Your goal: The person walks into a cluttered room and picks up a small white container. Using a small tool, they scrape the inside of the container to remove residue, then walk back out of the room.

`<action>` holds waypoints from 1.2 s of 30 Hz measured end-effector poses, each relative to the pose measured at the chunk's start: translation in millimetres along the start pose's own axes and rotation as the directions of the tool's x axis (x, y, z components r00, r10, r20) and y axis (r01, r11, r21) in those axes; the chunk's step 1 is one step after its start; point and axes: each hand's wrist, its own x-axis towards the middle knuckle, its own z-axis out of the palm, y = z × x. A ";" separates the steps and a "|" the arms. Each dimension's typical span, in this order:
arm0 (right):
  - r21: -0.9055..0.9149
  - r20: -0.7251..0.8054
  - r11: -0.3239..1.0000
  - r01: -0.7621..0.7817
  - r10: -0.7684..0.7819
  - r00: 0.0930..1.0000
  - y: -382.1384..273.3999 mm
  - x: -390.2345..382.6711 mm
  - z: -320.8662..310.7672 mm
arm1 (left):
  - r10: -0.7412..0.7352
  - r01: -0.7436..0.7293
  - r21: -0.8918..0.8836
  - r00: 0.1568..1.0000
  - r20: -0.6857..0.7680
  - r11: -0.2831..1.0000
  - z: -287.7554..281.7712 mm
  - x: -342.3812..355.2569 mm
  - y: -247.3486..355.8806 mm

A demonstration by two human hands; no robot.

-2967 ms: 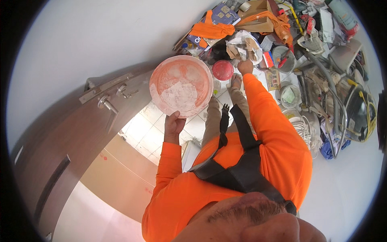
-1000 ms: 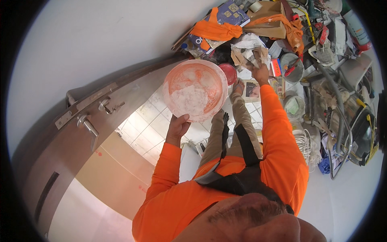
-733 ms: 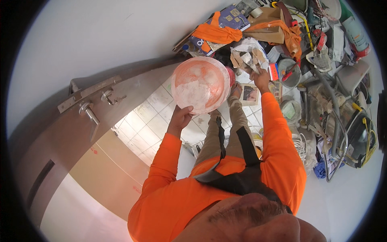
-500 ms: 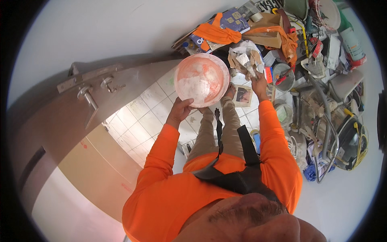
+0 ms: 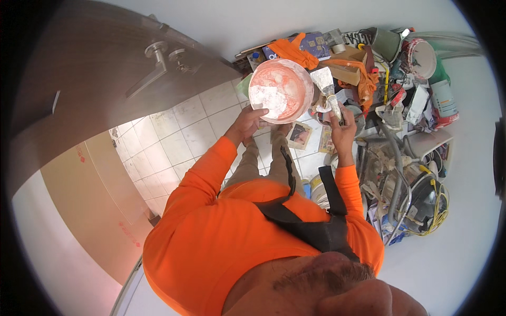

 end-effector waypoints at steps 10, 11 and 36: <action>-0.183 0.052 0.957 0.227 -0.221 0.974 -77.5 -11.9 -8.3 | 0.029 -0.029 -0.038 1.000 0.002 0.999 43.8 -37.1 10.1; -0.191 0.052 0.951 0.242 -0.236 0.970 -80.0 -12.6 -8.2 | 0.032 -0.032 -0.046 0.999 0.005 0.998 46.1 -40.9 11.0; -0.324 0.080 0.843 0.429 -0.427 0.901 -101.8 -18.9 -10.7 | 0.052 -0.047 -0.116 0.998 0.036 0.992 33.5 -78.1 7.2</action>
